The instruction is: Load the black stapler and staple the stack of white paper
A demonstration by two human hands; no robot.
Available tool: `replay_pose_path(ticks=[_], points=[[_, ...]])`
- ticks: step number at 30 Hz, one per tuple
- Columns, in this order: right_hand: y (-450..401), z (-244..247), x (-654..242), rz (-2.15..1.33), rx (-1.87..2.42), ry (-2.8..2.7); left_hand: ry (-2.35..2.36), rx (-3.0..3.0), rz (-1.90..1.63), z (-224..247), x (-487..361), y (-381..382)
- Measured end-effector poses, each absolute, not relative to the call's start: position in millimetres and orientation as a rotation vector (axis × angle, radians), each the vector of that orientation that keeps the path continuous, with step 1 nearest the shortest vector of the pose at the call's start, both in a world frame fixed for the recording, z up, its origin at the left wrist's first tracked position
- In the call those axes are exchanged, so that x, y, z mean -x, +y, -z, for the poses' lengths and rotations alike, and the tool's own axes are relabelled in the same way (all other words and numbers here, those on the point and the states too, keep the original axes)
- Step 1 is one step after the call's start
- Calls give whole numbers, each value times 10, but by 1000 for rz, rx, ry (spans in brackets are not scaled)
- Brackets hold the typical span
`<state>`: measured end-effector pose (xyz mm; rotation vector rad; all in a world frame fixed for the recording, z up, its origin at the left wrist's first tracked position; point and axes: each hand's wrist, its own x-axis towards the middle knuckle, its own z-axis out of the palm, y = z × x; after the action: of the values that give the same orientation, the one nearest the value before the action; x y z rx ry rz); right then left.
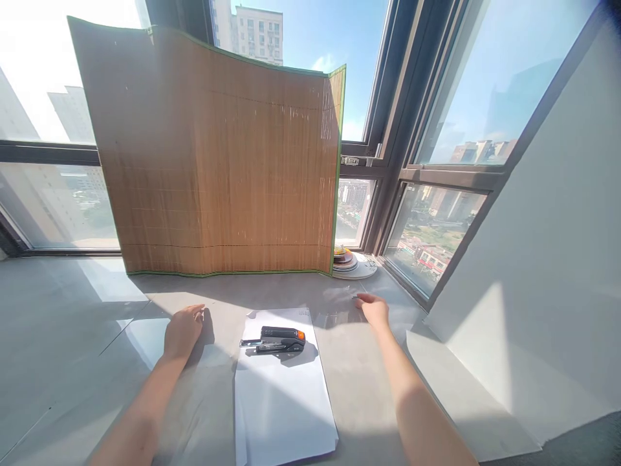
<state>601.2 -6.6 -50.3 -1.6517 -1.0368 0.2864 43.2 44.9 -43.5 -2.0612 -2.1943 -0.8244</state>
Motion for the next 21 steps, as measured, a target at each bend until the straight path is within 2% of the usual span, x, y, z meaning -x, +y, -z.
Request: replay_pose_path(ticks=[5,12,16,21], points=[[-76,452,-5944,-365,1681,-1045,-2204,2079,929,438,-454,431],[-48,487,-5947,-137,1569,-1127,-2041,2165,1430,366,-639,399],[-101,359,-5760,-12,1628,-1148,-1751,2475,1625,266,-854,285],[-331,153,-5024,-342,1118,-1708,-1337,2865,1886,230,-1201,81]])
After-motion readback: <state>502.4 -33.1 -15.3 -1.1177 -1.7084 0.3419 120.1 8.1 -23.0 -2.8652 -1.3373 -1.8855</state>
